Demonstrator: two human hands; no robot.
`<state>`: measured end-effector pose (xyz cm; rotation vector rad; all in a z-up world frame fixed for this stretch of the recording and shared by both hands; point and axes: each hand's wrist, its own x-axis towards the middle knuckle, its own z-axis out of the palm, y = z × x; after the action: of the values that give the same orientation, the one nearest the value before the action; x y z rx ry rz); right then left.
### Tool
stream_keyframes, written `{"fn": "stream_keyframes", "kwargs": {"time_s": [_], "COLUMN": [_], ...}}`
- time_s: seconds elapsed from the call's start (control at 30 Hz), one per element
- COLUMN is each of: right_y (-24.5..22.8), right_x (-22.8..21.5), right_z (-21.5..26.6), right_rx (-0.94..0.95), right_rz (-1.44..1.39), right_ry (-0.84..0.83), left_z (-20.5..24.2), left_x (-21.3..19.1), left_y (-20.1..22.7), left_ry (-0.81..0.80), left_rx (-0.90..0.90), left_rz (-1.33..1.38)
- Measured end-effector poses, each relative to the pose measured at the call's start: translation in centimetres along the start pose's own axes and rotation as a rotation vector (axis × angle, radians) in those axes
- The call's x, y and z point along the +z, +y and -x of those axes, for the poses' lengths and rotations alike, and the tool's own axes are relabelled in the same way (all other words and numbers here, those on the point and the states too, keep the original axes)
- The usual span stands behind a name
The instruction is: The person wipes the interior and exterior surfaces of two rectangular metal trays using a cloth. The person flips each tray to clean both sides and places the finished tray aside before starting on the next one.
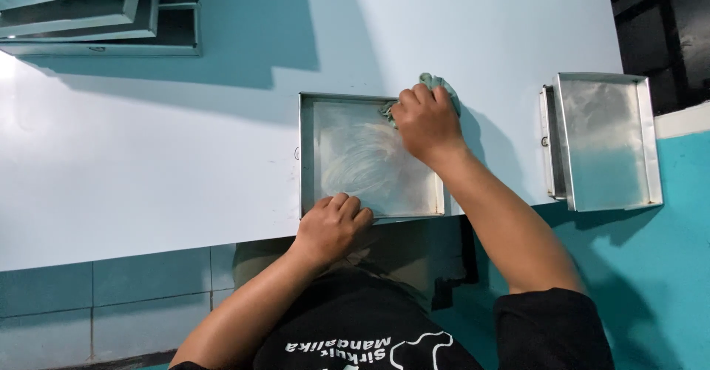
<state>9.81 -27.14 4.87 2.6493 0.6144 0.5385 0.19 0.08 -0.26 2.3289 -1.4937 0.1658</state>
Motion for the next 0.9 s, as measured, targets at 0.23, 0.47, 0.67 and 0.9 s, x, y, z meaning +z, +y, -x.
{"fn": "stream_keyframes", "kwargs": {"time_s": [0.23, 0.47, 0.67, 0.9], "right_y": [0.2, 0.7, -4.0, -3.4], "right_x": [-2.8, -5.1, -10.4, -9.6], "right_z": [-1.3, -0.8, 2.2, 2.0], "right_rx": [0.309, 0.168, -0.054, 0.046], "right_rz": [0.157, -0.100, -0.175, -0.133], "right_ry": [-0.637, -0.724, -1.212, -0.990], "left_z": [0.1, -0.5, 0.3, -0.3], "left_x": [0.6, -0.5, 1.4, -0.8], "left_y": [0.1, 0.6, 0.5, 0.4], "left_ry": [-0.057, 0.029, 0.067, 0.021], "left_rx": [-0.049, -0.059, -0.077, -0.012], "left_rz": [0.042, -0.004, -0.014, -0.039]}}
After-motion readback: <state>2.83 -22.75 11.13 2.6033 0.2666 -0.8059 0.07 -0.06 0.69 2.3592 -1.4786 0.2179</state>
